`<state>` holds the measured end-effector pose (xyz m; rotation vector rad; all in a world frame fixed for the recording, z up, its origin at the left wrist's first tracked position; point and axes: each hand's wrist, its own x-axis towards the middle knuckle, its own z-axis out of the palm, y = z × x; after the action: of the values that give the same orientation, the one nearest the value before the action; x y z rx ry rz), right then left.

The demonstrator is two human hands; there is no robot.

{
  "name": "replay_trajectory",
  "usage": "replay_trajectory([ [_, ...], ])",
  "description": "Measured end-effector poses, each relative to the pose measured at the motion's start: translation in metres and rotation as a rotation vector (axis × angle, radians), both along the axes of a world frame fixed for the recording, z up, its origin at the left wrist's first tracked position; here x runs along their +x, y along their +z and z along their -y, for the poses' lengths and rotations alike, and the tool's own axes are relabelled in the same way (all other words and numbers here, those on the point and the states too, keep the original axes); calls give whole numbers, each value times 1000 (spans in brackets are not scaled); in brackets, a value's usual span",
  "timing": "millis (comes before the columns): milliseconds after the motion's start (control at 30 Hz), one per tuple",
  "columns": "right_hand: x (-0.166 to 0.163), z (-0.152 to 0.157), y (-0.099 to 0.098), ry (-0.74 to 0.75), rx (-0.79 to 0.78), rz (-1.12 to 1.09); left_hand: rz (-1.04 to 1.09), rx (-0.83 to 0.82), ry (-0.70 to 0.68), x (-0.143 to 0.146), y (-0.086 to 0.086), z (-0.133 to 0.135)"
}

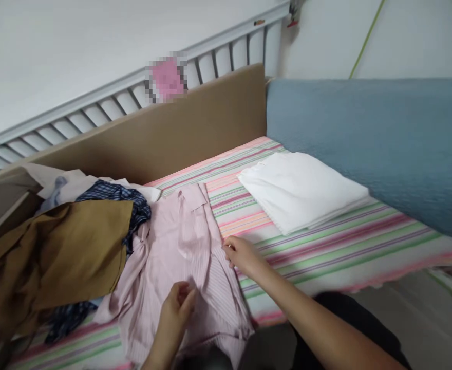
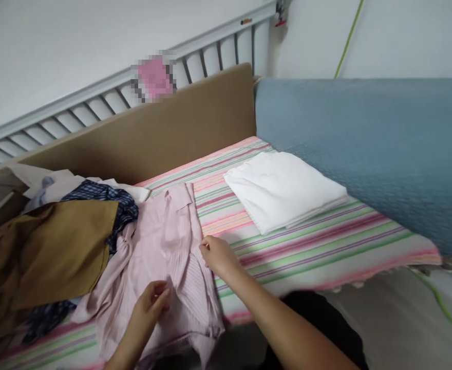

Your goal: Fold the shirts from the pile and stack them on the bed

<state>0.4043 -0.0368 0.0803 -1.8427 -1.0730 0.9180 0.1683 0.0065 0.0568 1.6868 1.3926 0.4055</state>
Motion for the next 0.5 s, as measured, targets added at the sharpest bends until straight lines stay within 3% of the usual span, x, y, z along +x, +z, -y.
replay_trajectory([
  [100,-15,13,-1,55,-24,121,5,-22,24,12,-7,18],
  [300,-40,55,-4,234,-12,227,-23,92,-116,42,9,22],
  [400,-35,59,-1,173,-29,147,102,57,-176,39,16,24],
  [500,-29,40,5,91,-81,119,181,214,-179,31,20,26],
])
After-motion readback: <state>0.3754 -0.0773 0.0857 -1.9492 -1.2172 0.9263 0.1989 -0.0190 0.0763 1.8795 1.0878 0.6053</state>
